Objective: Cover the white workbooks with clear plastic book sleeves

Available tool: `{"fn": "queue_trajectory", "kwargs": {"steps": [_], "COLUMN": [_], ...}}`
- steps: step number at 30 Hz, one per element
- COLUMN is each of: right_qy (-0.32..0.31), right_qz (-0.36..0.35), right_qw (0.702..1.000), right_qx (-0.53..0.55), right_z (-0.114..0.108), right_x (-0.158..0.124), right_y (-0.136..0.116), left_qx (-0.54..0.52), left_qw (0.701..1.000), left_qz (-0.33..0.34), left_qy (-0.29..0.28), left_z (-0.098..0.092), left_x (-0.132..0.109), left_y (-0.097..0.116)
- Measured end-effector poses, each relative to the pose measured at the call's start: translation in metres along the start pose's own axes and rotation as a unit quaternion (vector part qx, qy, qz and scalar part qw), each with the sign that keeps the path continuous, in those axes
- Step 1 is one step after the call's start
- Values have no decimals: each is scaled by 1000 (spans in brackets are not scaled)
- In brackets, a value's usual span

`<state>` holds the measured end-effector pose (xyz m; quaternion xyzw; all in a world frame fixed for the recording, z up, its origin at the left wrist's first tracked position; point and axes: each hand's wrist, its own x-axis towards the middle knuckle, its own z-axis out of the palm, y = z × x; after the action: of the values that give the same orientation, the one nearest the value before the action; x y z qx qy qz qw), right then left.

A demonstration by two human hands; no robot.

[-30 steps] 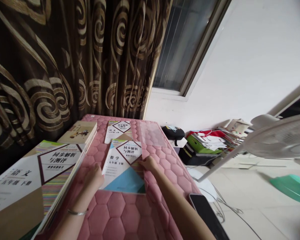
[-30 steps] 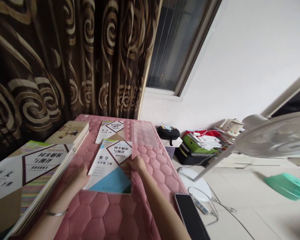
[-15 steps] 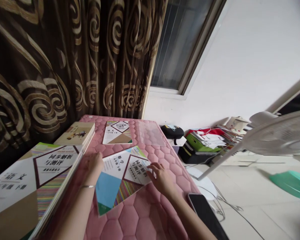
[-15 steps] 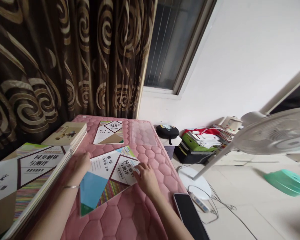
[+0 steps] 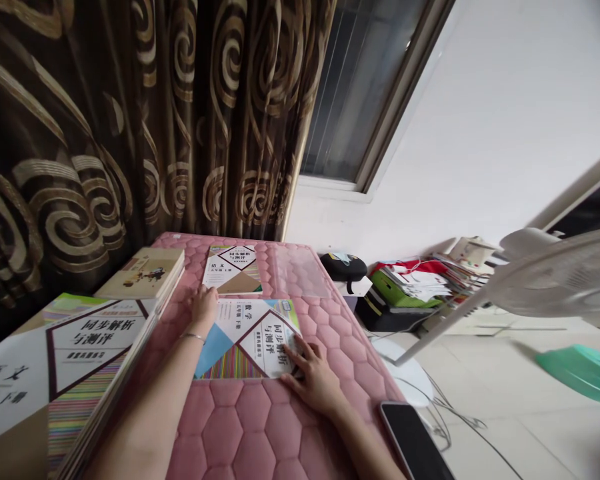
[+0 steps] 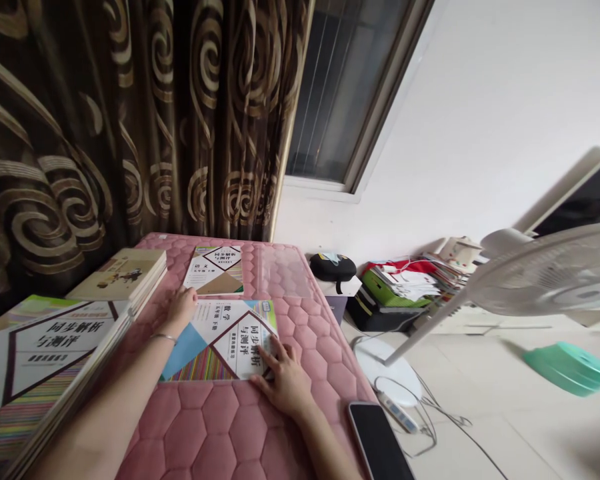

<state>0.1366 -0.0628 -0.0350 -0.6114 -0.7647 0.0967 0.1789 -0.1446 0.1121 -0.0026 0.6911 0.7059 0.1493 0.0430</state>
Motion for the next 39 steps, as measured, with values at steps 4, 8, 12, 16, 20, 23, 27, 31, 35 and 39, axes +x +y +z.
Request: {"fn": "queue_trajectory", "kwargs": {"steps": [4, 8, 12, 16, 20, 23, 27, 31, 35, 39], "right_qy": [0, 2, -3, -5, -3, 1, 2, 15, 33, 32], "right_qz": [-3, -13, -29, -41, -52, -58, -62, -65, -86, -119], "right_qw": [1000, 1000, 999, 999, 998, 998, 998, 998, 995, 992], "right_qx": [-2, -8, -14, -4, 22, 29, 28, -9, -30, 10], "right_z": [5, 6, 0, -8, -9, -7, -9, -13, -1, 21], "right_x": [2, 2, -1, -7, -11, -11, -11, -12, -5, 7], "right_y": [4, 5, 7, 17, 29, 35, 36, 17, -32, -75], "left_qx": [26, 32, 25, -10, -53, -72, -70, -25, -47, -81], "left_qw": [999, 997, 993, 994, 992, 990, 992, 996, 982, 973], "left_qz": [4, 72, 116, 110, 108, 109, 99, 76, 181, 216], "left_qy": [25, 12, -8, 15, 42, 49, 47, 41, -17, -17], "left_z": [2, 2, 2, 4, 3, 1, -3, -11, -9, 4], "left_x": [-27, -69, -108, -136, -151, -153, -153, -161, -176, -186], "left_y": [7, 17, 6, -35, -76, -93, -95, -69, -16, 19]}}
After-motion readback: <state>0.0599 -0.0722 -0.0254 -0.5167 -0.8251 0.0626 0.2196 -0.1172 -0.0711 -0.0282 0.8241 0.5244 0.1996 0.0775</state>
